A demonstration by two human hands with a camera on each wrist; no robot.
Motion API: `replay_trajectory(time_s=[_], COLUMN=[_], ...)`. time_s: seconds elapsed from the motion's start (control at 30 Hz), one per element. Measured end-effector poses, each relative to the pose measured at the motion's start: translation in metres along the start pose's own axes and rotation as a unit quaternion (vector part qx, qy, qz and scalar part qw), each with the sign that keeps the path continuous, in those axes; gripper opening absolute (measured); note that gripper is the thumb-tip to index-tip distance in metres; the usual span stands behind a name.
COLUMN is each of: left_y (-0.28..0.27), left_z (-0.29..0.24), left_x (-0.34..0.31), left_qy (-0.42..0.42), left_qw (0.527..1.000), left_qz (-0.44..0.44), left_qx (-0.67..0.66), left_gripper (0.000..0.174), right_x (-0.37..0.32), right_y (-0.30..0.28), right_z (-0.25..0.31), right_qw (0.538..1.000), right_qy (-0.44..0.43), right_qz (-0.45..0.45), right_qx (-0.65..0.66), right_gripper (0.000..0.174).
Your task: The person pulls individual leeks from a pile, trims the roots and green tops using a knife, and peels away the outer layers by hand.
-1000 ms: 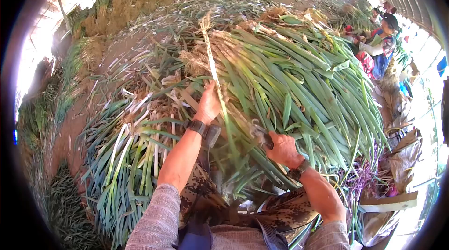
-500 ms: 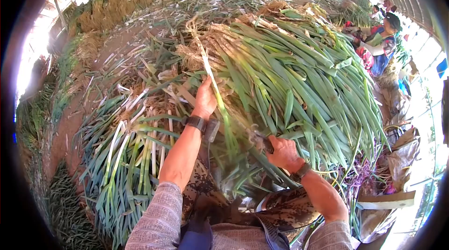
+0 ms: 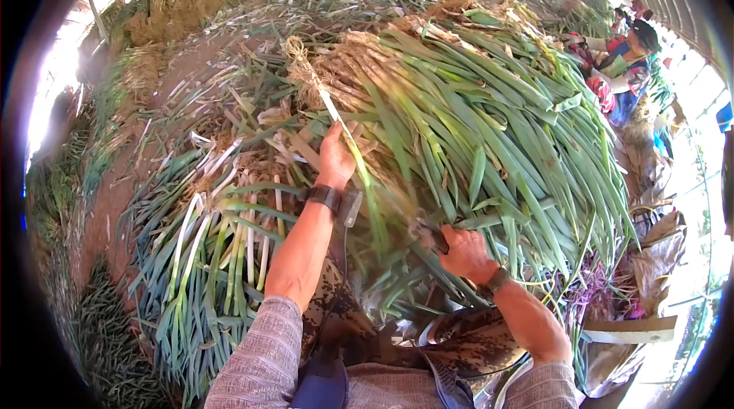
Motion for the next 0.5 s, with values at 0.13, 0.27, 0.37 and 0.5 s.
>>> replay_trajectory(time_s=[0.13,0.27,0.37,0.5], left_y=[0.004,0.012,0.020,0.033], left_z=[0.006,0.011,0.011,0.010], left_x=[0.001,-0.004,-0.007,-0.010], left_qy=[-0.023,-0.033,-0.050,-0.052], left_qw=[0.999,0.999,0.998,0.996], left_qz=[-0.036,-0.028,0.030,0.071], left_qx=[0.021,0.013,0.003,0.020], left_gripper=[0.011,0.011,0.013,0.019], right_x=[0.010,0.018,0.030,0.043], right_y=[0.000,0.003,0.000,-0.001], right_z=[0.009,0.008,0.010,0.008], right_qw=[0.999,0.999,0.999,0.998], right_qy=[0.017,0.025,0.023,0.012], right_qz=[0.023,-0.008,-0.022,-0.039], right_qx=[0.020,0.028,0.044,0.049], right_gripper=[0.038,0.037,0.033,0.031])
Point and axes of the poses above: each hand's wrist, its own x-axis towards the middle knuckle, its own y-axis out of the palm, z = x × y, the point moved 3 cm from there along x, towards the middle knuckle, and after that the axes turned 6 degrees about y, right-handed, at the moved point
